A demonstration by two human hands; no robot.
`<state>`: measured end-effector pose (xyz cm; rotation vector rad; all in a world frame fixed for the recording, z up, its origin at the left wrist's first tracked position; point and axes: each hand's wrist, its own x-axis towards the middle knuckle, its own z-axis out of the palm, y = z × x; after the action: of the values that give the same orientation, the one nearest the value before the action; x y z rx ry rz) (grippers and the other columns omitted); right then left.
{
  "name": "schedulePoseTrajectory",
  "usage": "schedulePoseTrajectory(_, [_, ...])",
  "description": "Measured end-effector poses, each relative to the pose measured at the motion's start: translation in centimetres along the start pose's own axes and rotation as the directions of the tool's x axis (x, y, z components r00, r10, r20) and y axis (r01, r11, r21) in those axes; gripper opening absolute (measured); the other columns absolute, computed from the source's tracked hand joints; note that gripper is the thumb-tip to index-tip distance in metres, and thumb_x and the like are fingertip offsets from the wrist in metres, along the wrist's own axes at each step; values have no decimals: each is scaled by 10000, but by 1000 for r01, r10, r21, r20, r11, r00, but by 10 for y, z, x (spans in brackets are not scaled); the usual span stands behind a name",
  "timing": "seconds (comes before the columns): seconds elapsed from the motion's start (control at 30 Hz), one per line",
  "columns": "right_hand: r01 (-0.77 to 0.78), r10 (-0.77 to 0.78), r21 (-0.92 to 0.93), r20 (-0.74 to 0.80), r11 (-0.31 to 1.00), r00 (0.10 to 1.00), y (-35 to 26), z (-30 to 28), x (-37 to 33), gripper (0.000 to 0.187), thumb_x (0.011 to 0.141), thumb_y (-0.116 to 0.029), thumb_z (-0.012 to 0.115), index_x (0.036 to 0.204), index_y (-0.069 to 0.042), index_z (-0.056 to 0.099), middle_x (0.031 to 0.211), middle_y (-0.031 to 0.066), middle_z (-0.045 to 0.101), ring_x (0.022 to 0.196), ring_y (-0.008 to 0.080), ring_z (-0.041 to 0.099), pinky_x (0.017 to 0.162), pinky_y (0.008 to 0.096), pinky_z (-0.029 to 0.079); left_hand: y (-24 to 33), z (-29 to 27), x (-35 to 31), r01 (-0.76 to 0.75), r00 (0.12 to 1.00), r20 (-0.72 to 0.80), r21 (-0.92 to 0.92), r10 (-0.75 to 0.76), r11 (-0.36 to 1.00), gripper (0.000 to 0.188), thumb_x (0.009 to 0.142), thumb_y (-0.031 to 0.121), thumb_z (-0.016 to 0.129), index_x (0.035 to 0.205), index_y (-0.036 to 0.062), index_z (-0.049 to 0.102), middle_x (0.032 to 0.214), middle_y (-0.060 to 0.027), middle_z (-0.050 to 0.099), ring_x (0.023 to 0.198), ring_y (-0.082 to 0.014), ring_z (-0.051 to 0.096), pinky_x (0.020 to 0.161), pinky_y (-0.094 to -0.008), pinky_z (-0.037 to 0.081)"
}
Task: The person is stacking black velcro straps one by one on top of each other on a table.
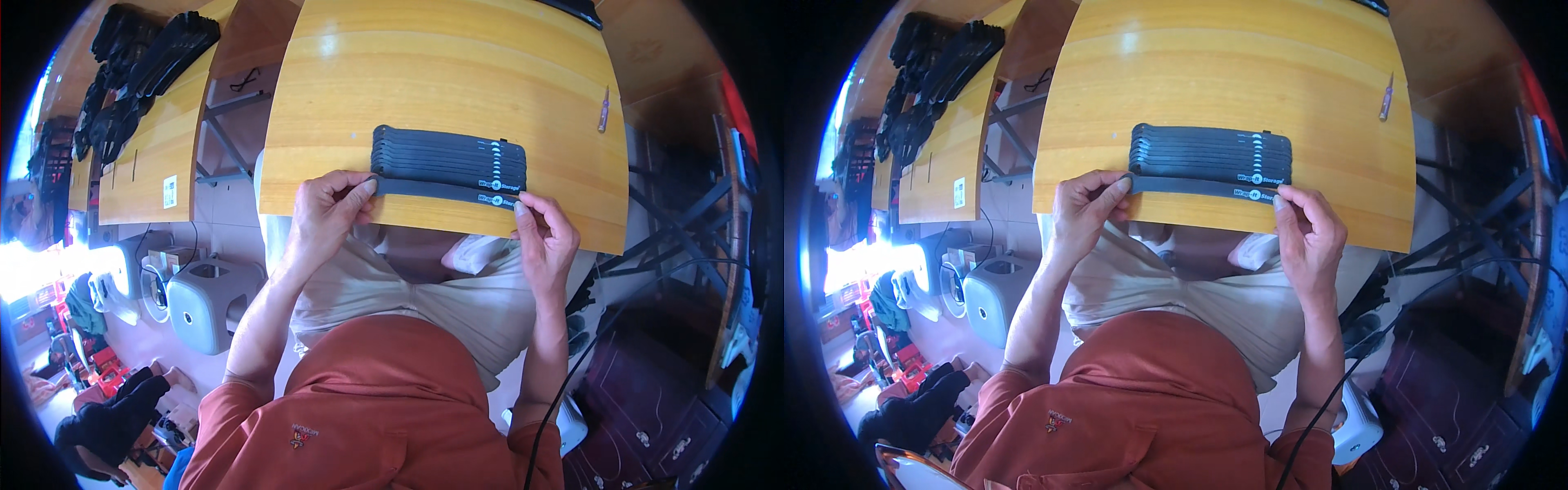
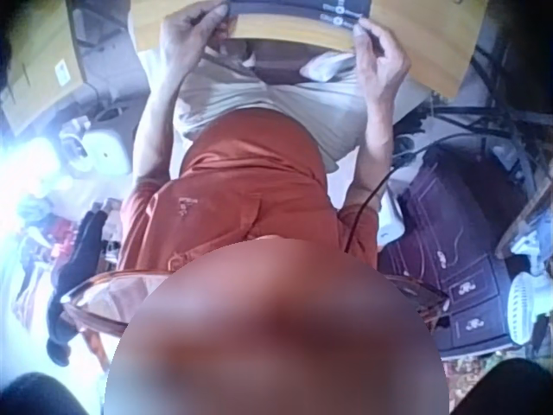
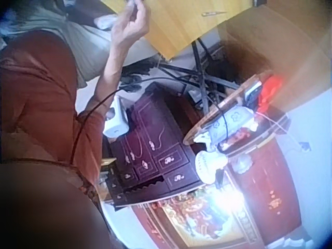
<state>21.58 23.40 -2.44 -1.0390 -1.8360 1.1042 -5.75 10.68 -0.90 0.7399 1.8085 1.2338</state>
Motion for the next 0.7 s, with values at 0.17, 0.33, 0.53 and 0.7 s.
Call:
schedulePoseTrajectory(0.17, [-15,14,-39,-23,999,1000,1,-1,5,116,969,-31,699,1062,37,717,921,103,700,722,127,665,602,244,523,7,5,6,41,998,-51,97,-36,994,187,979,132,730,1016,-50,750,739,-25,692,652,-55,615,592,-224,528])
schedulePoseTrajectory(0.33, [57,-59,-125,-11,991,998,2,-1,9,112,951,-15,710,1049,38,722,921,122,709,763,155,676,654,260,530,7,7,9,45,995,-96,143,-31,989,167,964,116,740,993,-48,750,696,-30,685,588,-56,599,553,-225,494])
schedulePoseTrajectory(0.53, [64,-66,-129,-10,990,998,3,0,14,111,940,-13,718,1035,44,728,898,121,713,770,164,683,665,265,534,11,8,11,57,995,-91,177,-42,982,154,965,91,726,990,-59,748,669,-31,676,575,-54,591,536,-232,468])
schedulePoseTrajectory(0.7, [52,-53,-150,0,987,999,4,-1,16,112,939,-15,714,1033,43,732,892,119,713,766,158,686,658,262,535,8,6,13,66,995,-79,154,-55,986,147,957,85,732,987,-58,749,669,-30,677,567,-53,584,530,-233,460])
